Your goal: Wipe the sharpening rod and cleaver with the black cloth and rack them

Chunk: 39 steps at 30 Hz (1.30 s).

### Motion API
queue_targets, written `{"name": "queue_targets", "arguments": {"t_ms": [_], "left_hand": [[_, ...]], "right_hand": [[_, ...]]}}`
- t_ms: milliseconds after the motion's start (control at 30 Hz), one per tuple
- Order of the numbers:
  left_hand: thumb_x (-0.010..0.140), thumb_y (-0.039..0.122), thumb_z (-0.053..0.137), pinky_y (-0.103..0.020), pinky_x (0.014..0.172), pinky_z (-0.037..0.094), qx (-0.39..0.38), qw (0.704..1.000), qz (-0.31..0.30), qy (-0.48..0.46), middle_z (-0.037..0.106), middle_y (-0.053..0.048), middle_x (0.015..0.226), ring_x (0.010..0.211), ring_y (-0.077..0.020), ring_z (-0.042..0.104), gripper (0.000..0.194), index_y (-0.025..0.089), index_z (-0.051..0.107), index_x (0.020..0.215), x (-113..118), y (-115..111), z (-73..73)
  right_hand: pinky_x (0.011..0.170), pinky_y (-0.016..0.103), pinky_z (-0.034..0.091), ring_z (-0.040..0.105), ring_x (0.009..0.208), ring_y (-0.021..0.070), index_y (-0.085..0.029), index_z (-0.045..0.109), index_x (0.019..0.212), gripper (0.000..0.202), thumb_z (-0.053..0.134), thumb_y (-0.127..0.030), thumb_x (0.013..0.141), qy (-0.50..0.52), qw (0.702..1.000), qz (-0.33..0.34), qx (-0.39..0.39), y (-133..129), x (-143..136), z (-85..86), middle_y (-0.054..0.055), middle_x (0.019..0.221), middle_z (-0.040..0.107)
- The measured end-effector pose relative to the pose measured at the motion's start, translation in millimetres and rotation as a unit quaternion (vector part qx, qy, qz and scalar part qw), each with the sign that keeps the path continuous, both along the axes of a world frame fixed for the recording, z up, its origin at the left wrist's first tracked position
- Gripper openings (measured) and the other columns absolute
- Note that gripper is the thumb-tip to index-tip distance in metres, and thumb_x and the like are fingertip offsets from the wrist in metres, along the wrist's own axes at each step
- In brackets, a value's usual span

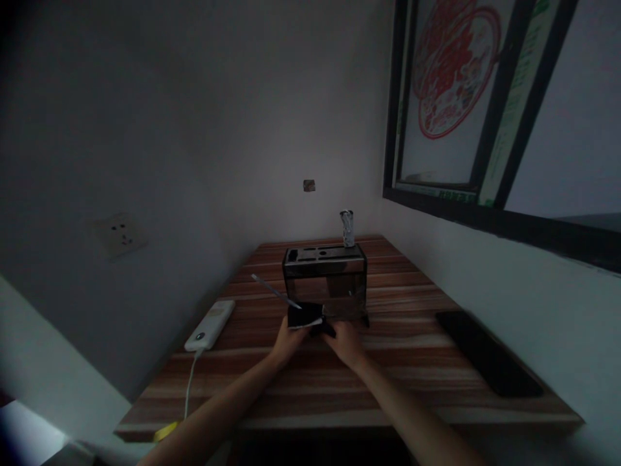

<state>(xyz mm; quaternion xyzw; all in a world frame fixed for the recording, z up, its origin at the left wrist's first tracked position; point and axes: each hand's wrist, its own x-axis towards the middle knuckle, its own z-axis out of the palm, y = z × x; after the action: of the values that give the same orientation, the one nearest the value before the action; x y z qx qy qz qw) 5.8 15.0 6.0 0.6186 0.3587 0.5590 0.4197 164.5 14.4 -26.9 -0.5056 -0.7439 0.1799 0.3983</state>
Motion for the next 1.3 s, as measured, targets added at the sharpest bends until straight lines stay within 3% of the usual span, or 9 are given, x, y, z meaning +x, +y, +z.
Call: {"name": "queue_targets", "arguments": {"t_ms": [200, 600, 933, 1100, 1300], "left_hand": [[0.06, 0.034, 0.07, -0.033, 0.079, 0.048, -0.01, 1.0, -0.002, 0.007, 0.068, -0.009, 0.092, 0.087, -0.0228, 0.062, 0.039, 0.013, 0.064, 0.091, 1, 3, -4.6], [0.059, 0.036, 0.071, -0.026, 0.062, 0.049, -0.015, 1.0, -0.005, 0.022, 0.068, -0.004, 0.075, 0.07, -0.0188, 0.061, 0.03, 0.012, 0.066, 0.076, -10, 5, -0.4], [0.057, 0.029, 0.073, -0.029, 0.071, 0.048, -0.022, 0.998, 0.028, -0.055, 0.068, -0.007, 0.085, 0.077, -0.0193, 0.062, 0.035, 0.012, 0.065, 0.086, -21, 14, 18.8], [0.054, 0.026, 0.073, -0.029, 0.07, 0.048, -0.026, 0.993, 0.043, -0.104, 0.069, -0.006, 0.079, 0.074, -0.0198, 0.063, 0.032, 0.011, 0.066, 0.082, -31, 16, 30.3], [0.052, 0.021, 0.07, -0.024, 0.067, 0.045, -0.005, 0.972, 0.111, -0.208, 0.067, -0.001, 0.073, 0.068, -0.0143, 0.06, 0.026, 0.014, 0.065, 0.077, -50, 31, 38.9]], "right_hand": [[0.07, 0.032, 0.046, 0.063, 0.078, 0.025, -0.016, 0.069, 0.076, 0.016, 0.057, -0.013, 0.065, -0.014, 1.0, -0.019, -0.006, -1, 0, 0.8, 0.008, 0.081, 0.07], [0.068, 0.033, 0.046, 0.064, 0.077, 0.0267, -0.014, 0.069, 0.08, 0.015, 0.058, -0.019, 0.07, -0.012, 1.0, -0.002, -0.005, -3, -2, 6.7, 0.011, 0.082, 0.07], [0.064, 0.031, 0.047, 0.064, 0.073, 0.0243, -0.016, 0.069, 0.079, 0.026, 0.056, -0.038, 0.076, 0.019, 1.0, 0.009, 0.005, -2, -5, 5.2, 0.007, 0.077, 0.07], [0.064, 0.03, 0.046, 0.063, 0.071, 0.0231, -0.015, 0.069, 0.077, 0.029, 0.056, -0.041, 0.076, 0.017, 1.0, 0.006, 0.009, -2, -5, 4.0, 0.007, 0.076, 0.07], [0.06, 0.027, 0.044, 0.062, 0.066, 0.0214, -0.014, 0.068, 0.074, 0.032, 0.055, -0.043, 0.076, 0.007, 1.0, 0.004, 0.007, -3, -5, 5.4, 0.006, 0.071, 0.069]]}}
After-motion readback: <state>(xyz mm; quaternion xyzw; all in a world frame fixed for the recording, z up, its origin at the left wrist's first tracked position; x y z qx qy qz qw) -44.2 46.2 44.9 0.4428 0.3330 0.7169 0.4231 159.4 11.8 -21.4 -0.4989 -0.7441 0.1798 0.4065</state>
